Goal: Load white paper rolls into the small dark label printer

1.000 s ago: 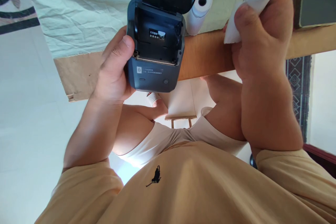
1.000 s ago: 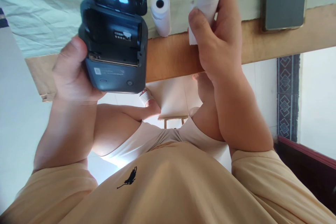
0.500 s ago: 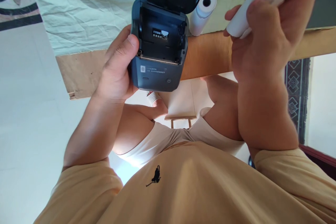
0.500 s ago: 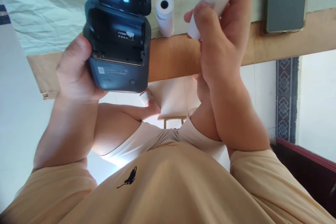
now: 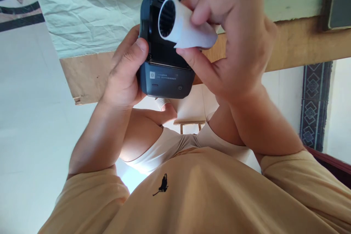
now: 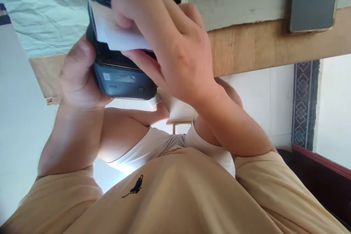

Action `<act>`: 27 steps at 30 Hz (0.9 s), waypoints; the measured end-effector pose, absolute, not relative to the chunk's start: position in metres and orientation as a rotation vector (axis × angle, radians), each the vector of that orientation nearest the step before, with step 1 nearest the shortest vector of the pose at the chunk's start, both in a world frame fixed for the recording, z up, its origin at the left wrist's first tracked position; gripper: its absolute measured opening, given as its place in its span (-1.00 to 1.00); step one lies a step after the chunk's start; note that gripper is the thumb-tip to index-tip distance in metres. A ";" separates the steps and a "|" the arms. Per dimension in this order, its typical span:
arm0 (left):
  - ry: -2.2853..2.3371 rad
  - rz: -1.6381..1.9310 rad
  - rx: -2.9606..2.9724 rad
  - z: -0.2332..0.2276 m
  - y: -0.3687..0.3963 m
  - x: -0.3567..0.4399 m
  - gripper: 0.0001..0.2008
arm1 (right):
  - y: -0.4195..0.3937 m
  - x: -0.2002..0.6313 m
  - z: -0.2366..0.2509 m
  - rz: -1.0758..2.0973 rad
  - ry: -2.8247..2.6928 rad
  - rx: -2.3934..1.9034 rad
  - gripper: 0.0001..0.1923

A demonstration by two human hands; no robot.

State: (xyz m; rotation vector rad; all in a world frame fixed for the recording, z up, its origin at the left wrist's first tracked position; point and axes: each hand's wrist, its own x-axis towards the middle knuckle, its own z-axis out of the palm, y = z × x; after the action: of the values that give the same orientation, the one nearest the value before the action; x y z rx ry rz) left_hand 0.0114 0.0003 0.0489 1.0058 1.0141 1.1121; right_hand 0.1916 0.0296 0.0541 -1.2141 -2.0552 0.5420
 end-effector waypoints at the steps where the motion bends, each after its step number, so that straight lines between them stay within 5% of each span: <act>1: 1.014 1.101 1.012 0.050 0.000 0.012 -0.75 | 0.029 0.190 0.056 0.387 -2.133 -1.200 -0.72; 9: 0.964 1.149 1.019 0.044 0.004 0.011 -0.69 | 0.024 0.183 0.057 0.057 -2.197 -1.179 -0.74; 22: 0.934 1.125 1.074 0.045 0.002 0.009 -0.74 | 0.016 0.182 0.041 0.102 -2.149 -0.748 -0.84; 27: 0.699 1.280 1.217 0.013 0.014 0.002 -0.56 | 0.018 0.189 0.045 0.154 -2.201 -0.774 -0.71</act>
State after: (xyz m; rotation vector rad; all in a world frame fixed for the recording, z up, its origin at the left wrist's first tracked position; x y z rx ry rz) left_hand 0.0017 0.0138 0.0128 1.2167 0.6989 1.2796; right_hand 0.1888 0.0178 0.0453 -0.7744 -2.2014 0.1542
